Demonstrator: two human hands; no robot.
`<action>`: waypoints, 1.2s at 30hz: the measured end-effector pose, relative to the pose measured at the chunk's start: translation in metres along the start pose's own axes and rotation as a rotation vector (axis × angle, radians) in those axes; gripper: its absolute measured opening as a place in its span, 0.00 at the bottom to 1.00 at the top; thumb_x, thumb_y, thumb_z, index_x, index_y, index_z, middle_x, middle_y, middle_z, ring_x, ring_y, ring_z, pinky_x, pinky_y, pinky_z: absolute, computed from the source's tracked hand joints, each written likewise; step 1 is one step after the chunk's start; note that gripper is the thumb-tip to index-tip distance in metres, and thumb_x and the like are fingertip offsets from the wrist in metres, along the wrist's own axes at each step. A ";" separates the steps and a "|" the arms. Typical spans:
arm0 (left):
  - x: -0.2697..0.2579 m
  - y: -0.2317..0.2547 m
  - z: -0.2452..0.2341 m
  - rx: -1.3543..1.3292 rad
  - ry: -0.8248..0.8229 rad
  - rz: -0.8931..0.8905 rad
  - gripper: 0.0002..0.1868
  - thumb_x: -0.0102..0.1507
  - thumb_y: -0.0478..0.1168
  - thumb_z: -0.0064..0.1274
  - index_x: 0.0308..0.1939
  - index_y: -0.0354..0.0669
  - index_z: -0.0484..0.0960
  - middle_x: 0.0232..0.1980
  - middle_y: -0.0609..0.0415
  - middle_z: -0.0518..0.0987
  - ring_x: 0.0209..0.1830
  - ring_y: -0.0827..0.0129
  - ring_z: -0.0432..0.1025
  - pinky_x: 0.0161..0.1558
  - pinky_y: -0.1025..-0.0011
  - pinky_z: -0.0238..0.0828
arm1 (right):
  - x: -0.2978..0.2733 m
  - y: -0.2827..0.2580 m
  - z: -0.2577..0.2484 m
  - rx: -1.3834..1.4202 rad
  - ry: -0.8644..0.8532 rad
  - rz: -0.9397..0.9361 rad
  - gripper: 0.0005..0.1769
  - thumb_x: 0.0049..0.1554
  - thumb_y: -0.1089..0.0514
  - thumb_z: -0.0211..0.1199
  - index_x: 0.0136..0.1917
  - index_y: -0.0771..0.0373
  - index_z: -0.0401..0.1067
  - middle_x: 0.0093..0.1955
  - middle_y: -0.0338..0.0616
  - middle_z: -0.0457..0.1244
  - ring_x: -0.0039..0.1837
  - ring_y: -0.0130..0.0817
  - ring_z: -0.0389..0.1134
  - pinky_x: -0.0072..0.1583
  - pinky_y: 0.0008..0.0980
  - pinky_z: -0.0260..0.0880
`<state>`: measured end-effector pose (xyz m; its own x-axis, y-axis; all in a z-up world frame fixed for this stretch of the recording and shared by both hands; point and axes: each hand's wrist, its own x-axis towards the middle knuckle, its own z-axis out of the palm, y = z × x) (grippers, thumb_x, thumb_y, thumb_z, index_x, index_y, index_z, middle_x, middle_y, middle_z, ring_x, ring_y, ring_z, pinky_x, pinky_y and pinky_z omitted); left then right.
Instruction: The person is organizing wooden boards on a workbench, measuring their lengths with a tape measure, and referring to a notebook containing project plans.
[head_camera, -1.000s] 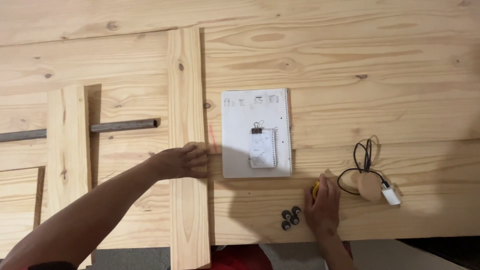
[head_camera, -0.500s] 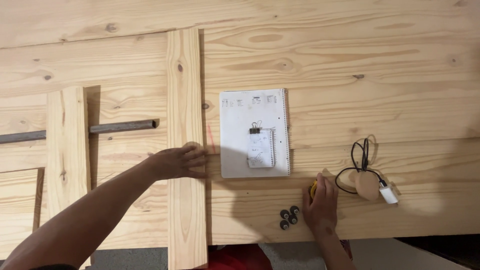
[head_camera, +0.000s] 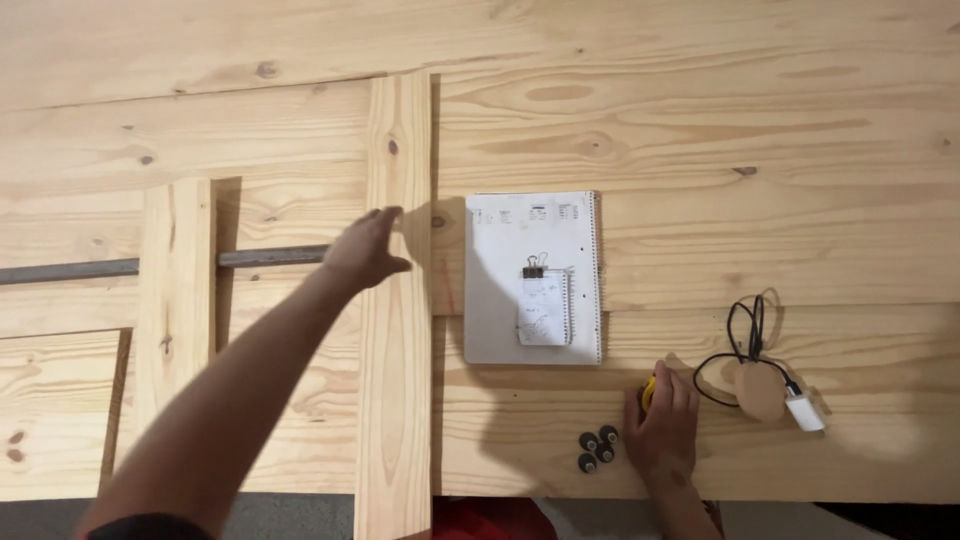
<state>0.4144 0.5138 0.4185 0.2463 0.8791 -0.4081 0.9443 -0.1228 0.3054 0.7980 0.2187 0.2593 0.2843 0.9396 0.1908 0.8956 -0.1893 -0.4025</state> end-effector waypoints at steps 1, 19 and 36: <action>0.003 0.001 0.008 0.001 0.003 -0.002 0.46 0.55 0.46 0.70 0.73 0.45 0.62 0.69 0.46 0.72 0.68 0.51 0.68 0.67 0.51 0.69 | -0.001 -0.001 0.000 0.002 0.001 -0.003 0.36 0.60 0.48 0.58 0.74 0.75 0.62 0.67 0.63 0.62 0.70 0.56 0.61 0.75 0.52 0.56; 0.033 -0.013 0.042 -0.047 -0.081 -0.191 0.47 0.48 0.43 0.76 0.70 0.58 0.70 0.74 0.44 0.58 0.67 0.36 0.60 0.61 0.44 0.71 | -0.002 0.004 0.004 0.009 0.017 -0.049 0.35 0.59 0.51 0.60 0.74 0.72 0.62 0.67 0.61 0.62 0.69 0.57 0.61 0.73 0.55 0.57; 0.062 -0.040 0.075 0.125 -0.078 -0.023 0.29 0.48 0.51 0.75 0.48 0.50 0.80 0.59 0.47 0.69 0.59 0.38 0.57 0.62 0.51 0.63 | -0.006 0.001 0.004 -0.102 0.068 -0.086 0.33 0.56 0.53 0.63 0.71 0.72 0.67 0.64 0.61 0.65 0.66 0.58 0.64 0.73 0.54 0.59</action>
<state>0.4080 0.5382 0.3165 0.2357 0.8443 -0.4812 0.9686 -0.1635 0.1875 0.7955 0.2139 0.2538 0.2242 0.9327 0.2825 0.9469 -0.1399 -0.2896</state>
